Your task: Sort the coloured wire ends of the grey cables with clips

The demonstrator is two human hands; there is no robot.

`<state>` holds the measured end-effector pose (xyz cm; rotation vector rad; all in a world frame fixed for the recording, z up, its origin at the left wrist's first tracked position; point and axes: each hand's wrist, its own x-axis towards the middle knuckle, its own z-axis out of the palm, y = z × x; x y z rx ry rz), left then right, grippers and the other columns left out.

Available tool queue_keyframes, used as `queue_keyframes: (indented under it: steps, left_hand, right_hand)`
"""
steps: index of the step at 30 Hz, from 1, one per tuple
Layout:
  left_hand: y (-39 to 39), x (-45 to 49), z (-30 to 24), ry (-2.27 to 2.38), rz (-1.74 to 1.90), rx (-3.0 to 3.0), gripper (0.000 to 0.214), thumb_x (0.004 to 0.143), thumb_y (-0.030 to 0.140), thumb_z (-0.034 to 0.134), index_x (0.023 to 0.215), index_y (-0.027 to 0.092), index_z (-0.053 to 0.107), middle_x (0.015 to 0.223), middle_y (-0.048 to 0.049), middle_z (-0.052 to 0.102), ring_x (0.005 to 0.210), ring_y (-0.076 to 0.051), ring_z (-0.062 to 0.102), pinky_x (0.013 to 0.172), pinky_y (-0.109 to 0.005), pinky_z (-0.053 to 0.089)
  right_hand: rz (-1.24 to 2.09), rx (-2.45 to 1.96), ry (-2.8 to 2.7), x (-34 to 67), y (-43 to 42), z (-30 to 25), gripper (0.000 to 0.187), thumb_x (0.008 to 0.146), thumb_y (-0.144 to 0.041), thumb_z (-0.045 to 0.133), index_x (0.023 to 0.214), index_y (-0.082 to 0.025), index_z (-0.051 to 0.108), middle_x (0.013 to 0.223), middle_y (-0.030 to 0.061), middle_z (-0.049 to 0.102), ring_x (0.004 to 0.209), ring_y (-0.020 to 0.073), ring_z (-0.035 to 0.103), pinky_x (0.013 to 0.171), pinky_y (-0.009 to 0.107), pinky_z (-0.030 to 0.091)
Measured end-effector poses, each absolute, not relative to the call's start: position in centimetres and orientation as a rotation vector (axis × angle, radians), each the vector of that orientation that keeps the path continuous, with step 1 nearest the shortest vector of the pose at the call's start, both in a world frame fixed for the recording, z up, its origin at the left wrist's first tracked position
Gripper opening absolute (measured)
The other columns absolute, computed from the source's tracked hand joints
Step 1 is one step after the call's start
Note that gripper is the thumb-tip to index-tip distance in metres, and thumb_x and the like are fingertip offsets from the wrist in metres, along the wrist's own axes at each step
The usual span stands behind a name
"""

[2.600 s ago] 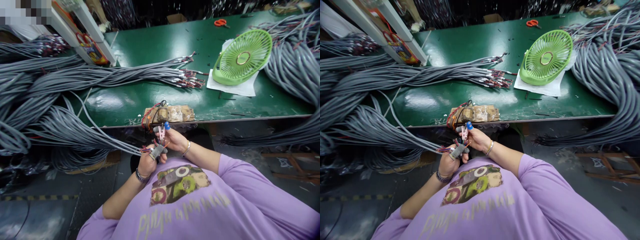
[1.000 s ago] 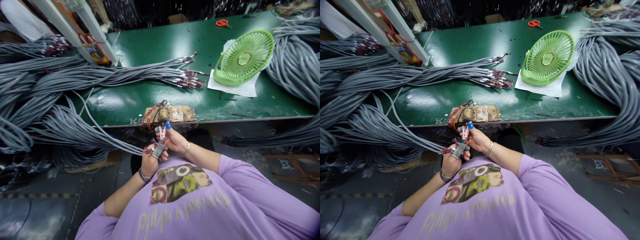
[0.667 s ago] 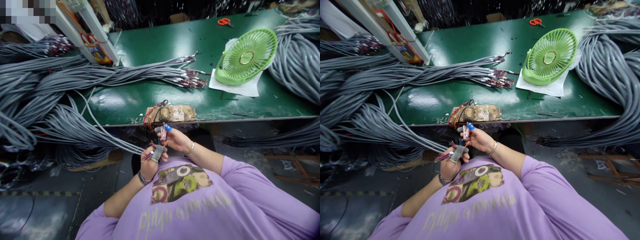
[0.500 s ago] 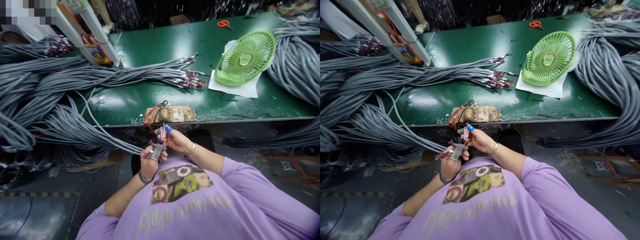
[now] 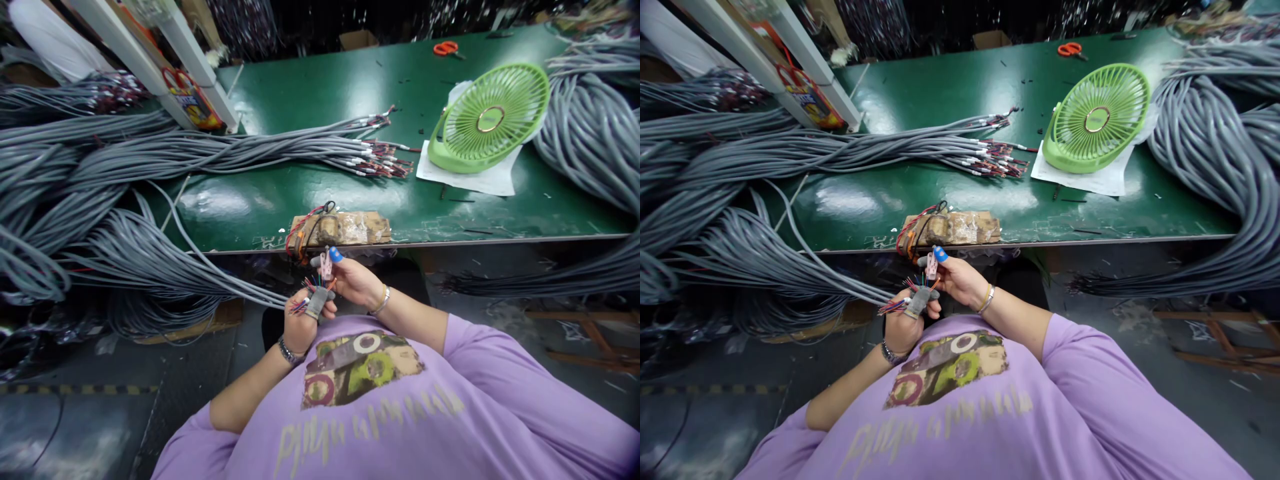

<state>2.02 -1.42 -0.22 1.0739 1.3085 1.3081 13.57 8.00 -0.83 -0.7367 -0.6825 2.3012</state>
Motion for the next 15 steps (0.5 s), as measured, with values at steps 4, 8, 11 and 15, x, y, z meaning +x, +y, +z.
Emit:
queue_keyframes:
  steps: [4,8,11,15]
  left_hand:
    - [-1.3,2.0,-0.4,1.322,1.277,1.123,0.019,0.085,0.029,0.058,0.077,0.015,0.066,0.062,-0.0022,0.069,0.049,-0.012,0.062,0.051,-0.023,0.052]
    - [-1.3,1.9,-1.1,1.302,1.305,1.097,0.019,0.085,0.030,0.057,0.077,0.015,0.066,0.063,-0.0024,0.069,0.050,-0.012,0.062,0.051,-0.023,0.051]
    - [-1.4,1.9,-1.3,1.297,1.309,1.084,0.021,0.085,0.032,0.058,0.076,0.015,0.066,0.063,-0.0026,0.069,0.050,-0.013,0.062,0.050,-0.024,0.051]
    - [-1.5,2.0,-0.9,1.323,1.308,1.090,0.024,0.085,0.036,0.059,0.075,0.015,0.066,0.062,-0.0025,0.069,0.048,-0.012,0.061,0.050,-0.023,0.051]
  right_hand:
    - [2.287,-0.732,-0.534,13.3,8.0,-0.8,0.041,0.080,-0.054,0.064,0.079,-0.013,0.068,0.062,-0.0006,0.056,0.053,0.0089,0.049,0.051,0.022,0.042]
    - [2.273,-0.740,-0.524,13.2,7.9,-0.7,0.038,0.079,-0.052,0.067,0.079,-0.013,0.068,0.062,-0.0001,0.058,0.052,0.0095,0.050,0.050,0.023,0.042]
    - [2.271,-0.740,-0.525,13.2,7.8,-0.8,0.039,0.080,-0.053,0.065,0.081,-0.014,0.068,0.063,0.0000,0.058,0.052,0.0095,0.050,0.050,0.023,0.043]
    - [2.311,-0.735,-0.517,13.3,7.7,-0.9,0.046,0.083,-0.059,0.057,0.087,-0.014,0.068,0.066,0.0013,0.059,0.055,0.0102,0.051,0.051,0.022,0.043]
